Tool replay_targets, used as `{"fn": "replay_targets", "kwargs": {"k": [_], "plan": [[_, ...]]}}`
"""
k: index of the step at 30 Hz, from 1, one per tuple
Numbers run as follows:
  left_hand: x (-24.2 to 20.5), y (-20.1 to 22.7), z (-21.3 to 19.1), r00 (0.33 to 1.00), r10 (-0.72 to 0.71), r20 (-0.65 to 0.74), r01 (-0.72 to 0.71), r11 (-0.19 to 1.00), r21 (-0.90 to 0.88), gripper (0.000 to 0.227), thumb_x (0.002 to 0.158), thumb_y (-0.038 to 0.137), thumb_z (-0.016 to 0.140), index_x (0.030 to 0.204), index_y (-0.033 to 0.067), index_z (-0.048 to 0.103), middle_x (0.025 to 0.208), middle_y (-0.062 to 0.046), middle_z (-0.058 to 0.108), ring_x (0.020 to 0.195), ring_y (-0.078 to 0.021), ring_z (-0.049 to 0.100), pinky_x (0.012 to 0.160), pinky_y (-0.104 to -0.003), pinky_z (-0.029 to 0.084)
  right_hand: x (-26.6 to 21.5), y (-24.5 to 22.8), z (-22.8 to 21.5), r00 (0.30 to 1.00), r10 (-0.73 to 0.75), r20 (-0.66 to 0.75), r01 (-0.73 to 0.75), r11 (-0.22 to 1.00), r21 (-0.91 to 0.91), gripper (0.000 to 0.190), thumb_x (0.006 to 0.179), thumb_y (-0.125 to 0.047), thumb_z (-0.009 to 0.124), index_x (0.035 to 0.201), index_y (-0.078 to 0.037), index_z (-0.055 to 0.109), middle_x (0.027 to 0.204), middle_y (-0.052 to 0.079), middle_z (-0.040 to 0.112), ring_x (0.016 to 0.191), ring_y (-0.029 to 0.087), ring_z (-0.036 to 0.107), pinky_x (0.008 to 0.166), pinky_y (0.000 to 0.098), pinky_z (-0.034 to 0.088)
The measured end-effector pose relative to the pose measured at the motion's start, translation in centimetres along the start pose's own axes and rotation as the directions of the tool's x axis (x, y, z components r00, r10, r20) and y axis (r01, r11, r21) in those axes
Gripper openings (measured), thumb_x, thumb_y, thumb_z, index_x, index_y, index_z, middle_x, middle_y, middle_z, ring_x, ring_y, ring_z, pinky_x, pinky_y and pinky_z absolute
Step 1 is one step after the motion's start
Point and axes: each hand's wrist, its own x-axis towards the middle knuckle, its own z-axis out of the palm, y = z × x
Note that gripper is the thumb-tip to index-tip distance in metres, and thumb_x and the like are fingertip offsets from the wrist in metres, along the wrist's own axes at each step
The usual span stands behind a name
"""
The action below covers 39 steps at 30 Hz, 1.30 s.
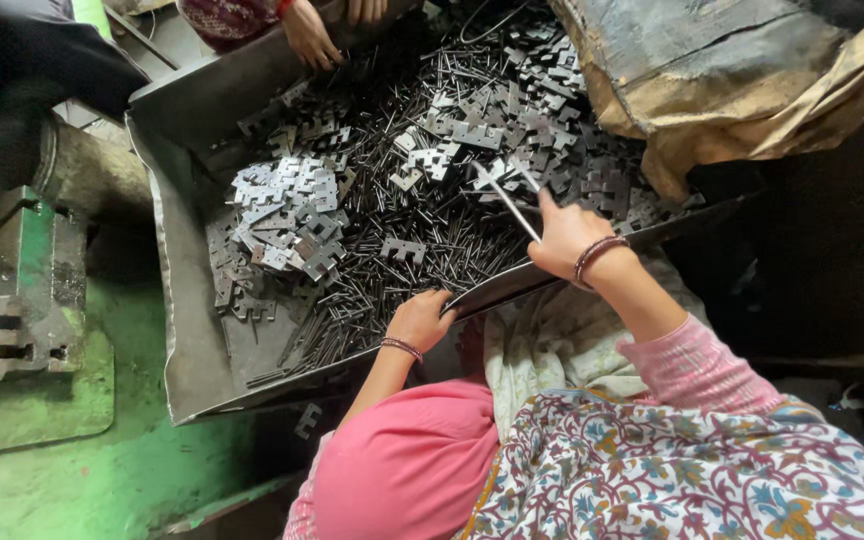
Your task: The person sorts small metal parts from a large bin by hand, picking up individual pieces and placing them into a separate pile. The task involves repetitive handling of metal components in a workshop setting.
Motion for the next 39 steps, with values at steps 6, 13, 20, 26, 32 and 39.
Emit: {"fn": "replay_targets", "kwargs": {"k": [6, 13, 20, 26, 32, 39], "plan": [[-0.4, -0.2, 0.3, 1.0, -0.005, 0.019, 0.005, 1.0, 0.019, 0.025, 0.092, 0.03, 0.067, 0.108, 0.0109, 0.071, 0.098, -0.014, 0.071, 0.094, -0.0361, 0.069, 0.083, -0.047, 0.056, 14.0, 8.9, 1.9, 0.959, 0.205, -0.197, -0.217, 0.975, -0.042, 0.071, 0.085, -0.03, 0.068, 0.142, 0.007, 0.052, 0.129, 0.032, 0.066, 0.118, 0.042, 0.067, 0.1, 0.0482, 0.054], [-0.4, -0.4, 0.4, 0.999, 0.038, -0.02, -0.038, 0.999, -0.017, 0.03, 0.089, 0.029, 0.069, 0.111, 0.0085, 0.069, 0.099, -0.015, 0.071, 0.094, -0.0366, 0.069, 0.081, -0.047, 0.056, 26.4, 18.9, 8.9, 0.897, 0.369, -0.243, -0.357, 0.93, 0.092, 0.097, 0.074, -0.039, 0.08, 0.144, 0.015, 0.039, 0.146, 0.033, 0.045, 0.134, 0.04, 0.049, 0.107, 0.0438, 0.042], [-0.3, -0.2, 0.7, 0.999, 0.033, 0.023, -0.032, 0.999, -0.04, 0.029, 0.092, 0.029, 0.067, 0.113, 0.0091, 0.07, 0.102, -0.015, 0.072, 0.096, -0.0365, 0.069, 0.083, -0.047, 0.056, 24.4, 14.9, 8.8, 0.908, 0.419, 0.001, -0.414, 0.898, 0.15, 0.085, 0.078, -0.034, 0.068, 0.142, 0.017, 0.047, 0.15, 0.036, 0.045, 0.136, 0.043, 0.052, 0.111, 0.0442, 0.044], [0.0, -0.1, 0.1, 0.999, 0.039, 0.007, -0.039, 0.999, 0.011, 0.031, 0.092, 0.03, 0.066, 0.113, 0.0081, 0.07, 0.103, -0.016, 0.071, 0.095, -0.0371, 0.069, 0.082, -0.048, 0.056, 15.9, 9.3, 5.0, 0.944, 0.326, 0.045, -0.328, 0.919, 0.221, 0.069, 0.082, -0.04, 0.061, 0.129, 0.009, 0.066, 0.139, 0.035, 0.058, 0.13, 0.045, 0.059, 0.111, 0.0453, 0.047], [0.1, -0.2, 0.4, 1.0, 0.01, 0.029, -0.011, 0.999, 0.032, 0.028, 0.093, 0.031, 0.066, 0.111, 0.0093, 0.071, 0.101, -0.015, 0.073, 0.096, -0.0361, 0.07, 0.083, -0.047, 0.056, 11.3, -0.3, 1.3, 0.984, 0.175, -0.02, -0.157, 0.925, 0.345, 0.066, 0.082, -0.031, 0.063, 0.135, 0.007, 0.06, 0.129, 0.035, 0.062, 0.122, 0.045, 0.064, 0.106, 0.0464, 0.05], [-0.7, -0.4, 0.2, 1.0, 0.025, 0.012, -0.026, 1.0, 0.009, 0.028, 0.092, 0.03, 0.067, 0.112, 0.0107, 0.071, 0.102, -0.015, 0.073, 0.096, -0.0358, 0.07, 0.083, -0.047, 0.056, 7.4, -8.9, -0.8, 0.989, -0.027, -0.142, 0.055, 0.979, 0.198, 0.093, 0.081, -0.025, 0.061, 0.161, -0.001, 0.02, 0.115, 0.031, 0.069, 0.108, 0.046, 0.069, 0.097, 0.0509, 0.054]]}}
